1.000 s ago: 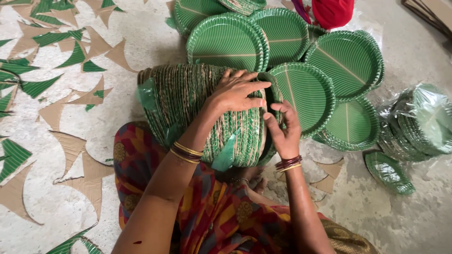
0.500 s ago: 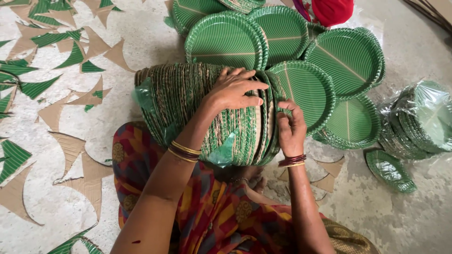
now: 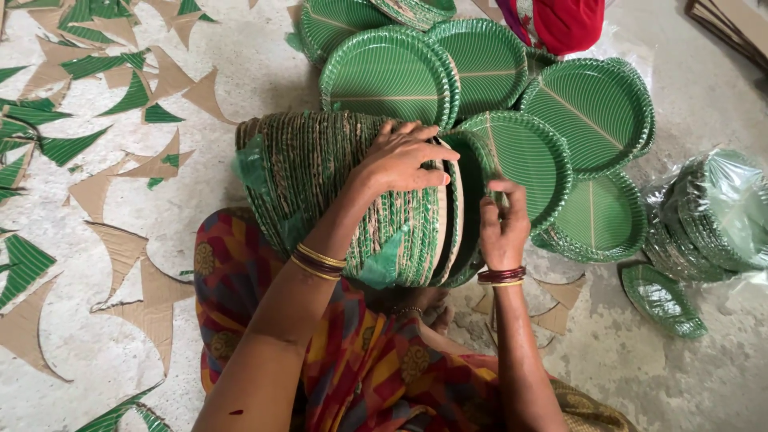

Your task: The person sits on the floor holding a large stack of green disposable leaf plates and trims the excess edge material off each plate rim using a small blade, rotating the stack and working around the rims, with trimmed scraps scattered on the floor around them.

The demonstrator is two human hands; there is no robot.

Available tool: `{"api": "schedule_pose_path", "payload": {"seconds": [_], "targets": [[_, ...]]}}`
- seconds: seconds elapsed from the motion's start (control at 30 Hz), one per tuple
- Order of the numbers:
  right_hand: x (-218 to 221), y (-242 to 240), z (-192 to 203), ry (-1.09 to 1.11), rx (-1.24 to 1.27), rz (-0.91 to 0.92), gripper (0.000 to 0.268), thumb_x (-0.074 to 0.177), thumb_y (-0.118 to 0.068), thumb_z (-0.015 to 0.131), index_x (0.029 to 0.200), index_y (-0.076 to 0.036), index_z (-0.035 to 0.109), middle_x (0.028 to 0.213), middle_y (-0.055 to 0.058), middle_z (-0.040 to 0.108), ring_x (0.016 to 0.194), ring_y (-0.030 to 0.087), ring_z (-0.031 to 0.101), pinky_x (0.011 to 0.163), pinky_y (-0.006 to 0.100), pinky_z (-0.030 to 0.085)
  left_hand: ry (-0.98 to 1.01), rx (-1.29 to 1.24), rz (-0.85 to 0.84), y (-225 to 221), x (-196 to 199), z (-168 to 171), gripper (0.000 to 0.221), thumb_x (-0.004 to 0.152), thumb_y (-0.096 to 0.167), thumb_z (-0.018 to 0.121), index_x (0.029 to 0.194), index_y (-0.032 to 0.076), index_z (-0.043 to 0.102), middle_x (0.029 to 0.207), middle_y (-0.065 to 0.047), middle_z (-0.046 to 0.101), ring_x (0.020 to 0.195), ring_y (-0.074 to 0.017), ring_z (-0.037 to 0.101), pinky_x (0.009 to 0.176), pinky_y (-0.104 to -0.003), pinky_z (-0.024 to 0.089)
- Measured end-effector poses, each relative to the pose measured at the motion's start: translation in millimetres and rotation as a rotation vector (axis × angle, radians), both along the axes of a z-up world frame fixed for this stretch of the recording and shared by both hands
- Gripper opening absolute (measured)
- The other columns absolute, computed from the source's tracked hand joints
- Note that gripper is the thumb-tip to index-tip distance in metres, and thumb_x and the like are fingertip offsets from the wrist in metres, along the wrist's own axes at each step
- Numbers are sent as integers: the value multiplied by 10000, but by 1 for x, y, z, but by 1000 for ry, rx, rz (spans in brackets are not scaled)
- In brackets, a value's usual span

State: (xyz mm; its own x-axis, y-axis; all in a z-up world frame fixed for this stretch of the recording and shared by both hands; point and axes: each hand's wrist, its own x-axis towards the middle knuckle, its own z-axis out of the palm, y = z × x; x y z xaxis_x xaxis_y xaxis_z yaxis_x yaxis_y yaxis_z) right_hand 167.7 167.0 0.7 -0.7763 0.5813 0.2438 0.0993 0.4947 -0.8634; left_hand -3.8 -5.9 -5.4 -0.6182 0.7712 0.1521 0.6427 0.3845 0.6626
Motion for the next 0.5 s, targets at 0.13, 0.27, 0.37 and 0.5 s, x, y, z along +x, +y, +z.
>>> {"api": "schedule_pose_path", "payload": {"seconds": [0.13,0.27,0.37,0.5], "targets": [[2,-1,-7,123,211,206,138,1007,-54,632,1139,-67,668,1333,126,675,1194,196,595,978,299,502,-12,-27,-4,3,2,4,521,793,601,678,1287,433,681,1591,-118,407,1496,-393,278,1202,-629,66],[-4,-20,12,162,402,223,243,897,-103,802,1084,-38,662,1358,203,613,1237,277,622,985,344,508,-24,-72,-8,-1,0,7,536,827,619,662,1333,444,641,1618,-99,368,1514,-384,242,1214,-614,56],[-6,-2,0,30,-33,104,99,904,-77,688,994,-86,648,1342,122,674,1015,280,695,810,357,572,-65,-79,-25,2,-5,4,559,891,599,609,1423,450,523,1629,-73,320,1517,-361,210,1201,-616,34],[-3,6,-9,78,-159,123,126,935,-65,672,1054,-95,642,1341,132,652,999,258,649,842,374,499,-53,-161,-49,0,-3,13,525,924,507,596,1439,481,499,1656,-42,287,1538,-330,197,1213,-600,39]]}}
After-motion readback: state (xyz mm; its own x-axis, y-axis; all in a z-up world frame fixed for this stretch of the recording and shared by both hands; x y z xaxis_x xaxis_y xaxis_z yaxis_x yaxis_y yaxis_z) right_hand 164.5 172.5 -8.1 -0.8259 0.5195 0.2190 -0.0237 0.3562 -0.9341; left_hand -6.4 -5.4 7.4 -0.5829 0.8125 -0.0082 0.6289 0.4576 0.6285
